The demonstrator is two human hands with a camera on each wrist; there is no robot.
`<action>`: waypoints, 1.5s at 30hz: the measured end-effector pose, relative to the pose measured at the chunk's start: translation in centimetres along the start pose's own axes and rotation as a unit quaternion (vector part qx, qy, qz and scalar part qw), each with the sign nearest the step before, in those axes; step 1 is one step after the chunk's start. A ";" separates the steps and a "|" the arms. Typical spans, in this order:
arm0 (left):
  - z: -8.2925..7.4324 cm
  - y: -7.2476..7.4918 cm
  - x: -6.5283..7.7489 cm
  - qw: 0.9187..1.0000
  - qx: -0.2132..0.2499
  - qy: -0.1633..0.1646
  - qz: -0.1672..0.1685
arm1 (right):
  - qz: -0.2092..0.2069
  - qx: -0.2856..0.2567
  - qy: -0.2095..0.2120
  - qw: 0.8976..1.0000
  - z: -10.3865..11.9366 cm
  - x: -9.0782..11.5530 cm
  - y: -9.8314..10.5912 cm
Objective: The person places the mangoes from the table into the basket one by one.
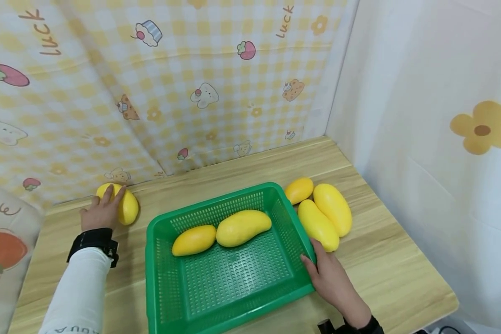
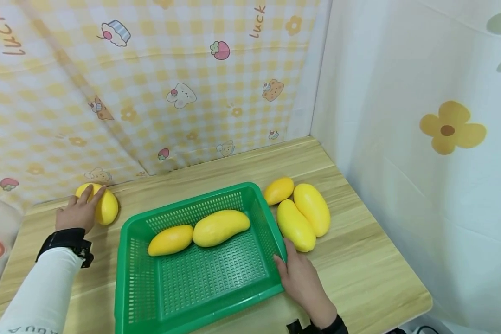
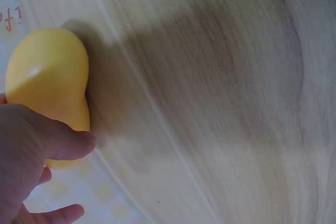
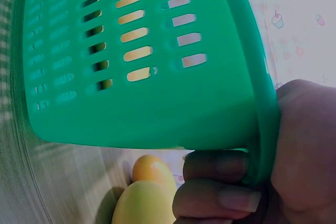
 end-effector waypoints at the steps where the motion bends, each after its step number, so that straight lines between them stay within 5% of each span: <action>1: 0.1 -0.1 0.1 1.000 0.007 0.006 -0.001 | 0.000 0.001 -0.001 1.000 0.0 0.1 0.0; 17: 0.9 0.9 0.4 0.999 -0.009 0.027 -0.029 | -0.001 0.004 0.002 1.000 0.0 0.0 -0.2; 38: 2.0 -1.8 4.4 0.992 0.097 0.044 0.072 | -0.003 -0.001 0.007 1.000 -0.1 0.4 -0.1; 45: 2.4 -0.1 5.7 0.989 0.127 0.042 0.059 | -0.010 -0.008 0.022 1.000 0.0 0.2 0.0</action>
Point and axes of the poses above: each hand's wrist, its own x-axis away from the middle knuckle, its own y-axis out of the back of the hand, z = x × y, the point moved 9 cm from there along -x, towards the middle knuckle, and after that the axes turned 14 degrees about -x, right-handed, at the moved point
